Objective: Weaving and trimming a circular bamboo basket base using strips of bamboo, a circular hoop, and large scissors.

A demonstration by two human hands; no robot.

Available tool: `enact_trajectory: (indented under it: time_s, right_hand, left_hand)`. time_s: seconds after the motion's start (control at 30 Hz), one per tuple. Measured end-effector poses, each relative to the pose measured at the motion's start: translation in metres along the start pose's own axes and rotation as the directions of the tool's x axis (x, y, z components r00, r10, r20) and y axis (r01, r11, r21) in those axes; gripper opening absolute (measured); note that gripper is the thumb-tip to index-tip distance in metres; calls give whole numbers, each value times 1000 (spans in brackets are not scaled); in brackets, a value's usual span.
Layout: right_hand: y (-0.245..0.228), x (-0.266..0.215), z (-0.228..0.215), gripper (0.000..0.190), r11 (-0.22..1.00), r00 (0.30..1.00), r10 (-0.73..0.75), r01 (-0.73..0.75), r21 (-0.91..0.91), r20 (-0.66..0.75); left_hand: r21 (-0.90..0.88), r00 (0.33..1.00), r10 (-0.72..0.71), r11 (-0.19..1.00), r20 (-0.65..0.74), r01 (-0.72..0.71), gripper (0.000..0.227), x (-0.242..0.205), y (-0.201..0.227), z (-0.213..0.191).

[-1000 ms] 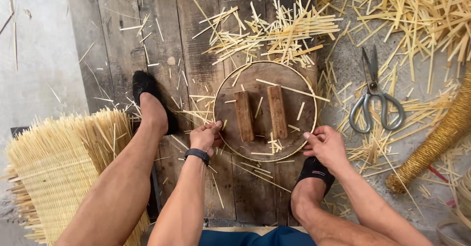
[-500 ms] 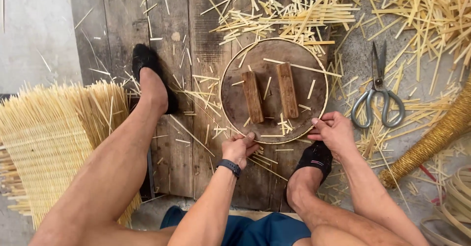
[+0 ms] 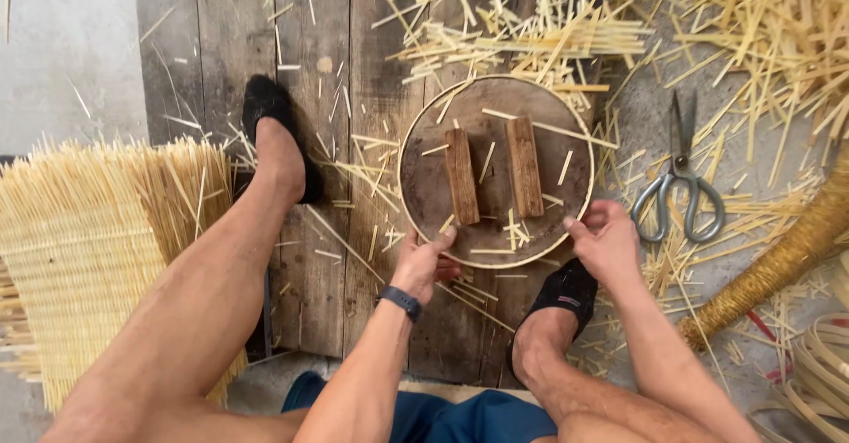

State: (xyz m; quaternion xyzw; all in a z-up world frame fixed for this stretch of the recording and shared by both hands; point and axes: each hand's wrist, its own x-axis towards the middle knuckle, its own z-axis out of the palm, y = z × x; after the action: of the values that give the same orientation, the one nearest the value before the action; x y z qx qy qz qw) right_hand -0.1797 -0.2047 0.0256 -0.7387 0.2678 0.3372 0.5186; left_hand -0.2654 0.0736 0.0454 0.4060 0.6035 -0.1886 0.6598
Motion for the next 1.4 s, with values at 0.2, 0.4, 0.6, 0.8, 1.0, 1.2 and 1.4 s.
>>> enact_trajectory:
  time_s: [0.2, 0.4, 0.6, 0.8, 1.0, 1.2, 1.4]
  right_hand:
    - [-104, -57, 13, 58, 870, 872, -489, 489, -68, 17]
    - [-133, -79, 35, 52, 572, 854, -519, 313, 758, 40]
    - [-83, -61, 27, 41, 576, 889, -438, 163, 801, 134]
    - [-119, -75, 28, 43, 505, 795, -589, 224, 834, 143]
    - [-124, -75, 26, 39, 489, 759, -633, 238, 839, 154]
    - [-109, -70, 16, 38, 476, 744, -650, 240, 846, 155]
    - [-88, -65, 6, 47, 506, 767, -620, 230, 831, 165]
  left_hand:
    - [593, 603, 728, 339, 326, -730, 39, -64, 71, 2]
    - [360, 172, 751, -94, 638, -928, 47, -153, 119, 51]
    - [412, 33, 739, -338, 673, -847, 50, -175, 111, 109]
    - [403, -98, 733, -475, 673, -782, 46, -151, 131, 116]
    - [400, -78, 715, -474, 694, -784, 45, -151, 143, 117]
    - [359, -104, 695, -486, 711, -797, 47, -157, 135, 123]
    - [362, -105, 709, -474, 697, -802, 45, -144, 135, 118]
